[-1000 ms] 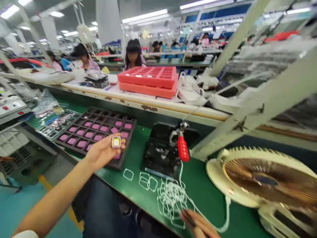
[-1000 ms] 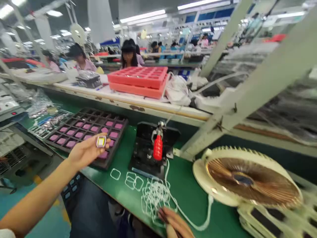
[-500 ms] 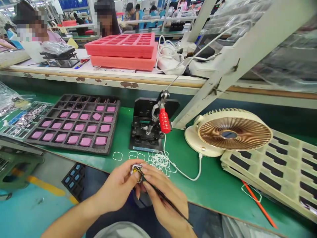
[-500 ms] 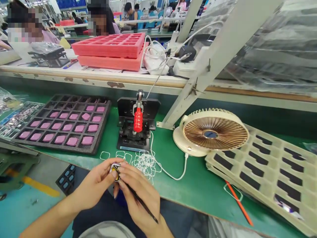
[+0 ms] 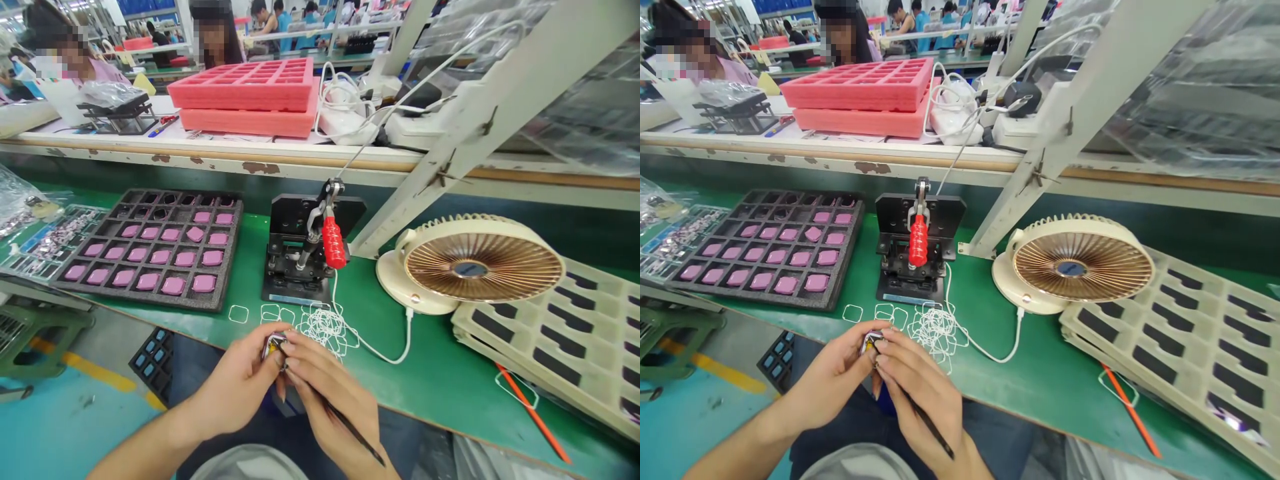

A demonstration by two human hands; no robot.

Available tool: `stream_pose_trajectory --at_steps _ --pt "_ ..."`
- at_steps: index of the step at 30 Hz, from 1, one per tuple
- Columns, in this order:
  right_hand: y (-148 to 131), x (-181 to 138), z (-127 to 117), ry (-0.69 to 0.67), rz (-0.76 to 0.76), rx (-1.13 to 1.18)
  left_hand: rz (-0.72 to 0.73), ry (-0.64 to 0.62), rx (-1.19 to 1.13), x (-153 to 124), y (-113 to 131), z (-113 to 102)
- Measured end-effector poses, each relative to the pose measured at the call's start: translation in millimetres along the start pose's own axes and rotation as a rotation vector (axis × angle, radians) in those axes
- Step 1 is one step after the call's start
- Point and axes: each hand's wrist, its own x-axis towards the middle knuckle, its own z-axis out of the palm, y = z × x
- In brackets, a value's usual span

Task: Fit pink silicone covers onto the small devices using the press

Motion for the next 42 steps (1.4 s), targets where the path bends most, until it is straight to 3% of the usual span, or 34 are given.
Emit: stream_pose_trajectory --at_steps 4,9,14,20,22,26,33,37,39,42 --pt "7 -6 2 -0.026 -0.076 -0.017 -0.037 -0.029 -0.131 4 -3 -1" --pt "12 -13 8 0.074 -0.072 0.000 -0.064 -0.057 -0.345 7 -9 -6" --pt "4 -22 12 0.294 0.032 0.056 -0.100 -0.001 -0.559 12 -8 -4" --pt "14 -25 -4 0.589 0.248 -0.094 -0.124 0.037 -0.566 19 -17 -8" --pt "26 -19 -18 0.551 0.385 -0.195 -0.140 0.061 -0.545 20 -22 -11" --pt "46 -11 -45 0.319 0.576 -0.356 -0.166 0.091 -0.518 22 -26 -15" --pt "25 -27 -70 0.366 0.624 -0.452 -0.249 0.154 -0.487 18 -31 -7" --pt "11 -40 -110 0.404 0.651 -0.548 -0.274 0.161 -0.459 25 -43 -3" --pt "5 -45 -147 0.430 0.693 -0.638 -0.282 0.141 -0.432 28 -48 -1" --pt "-2 -51 -224 0.461 0.804 -0.825 -0.295 0.119 -0.412 27 -52 -4"
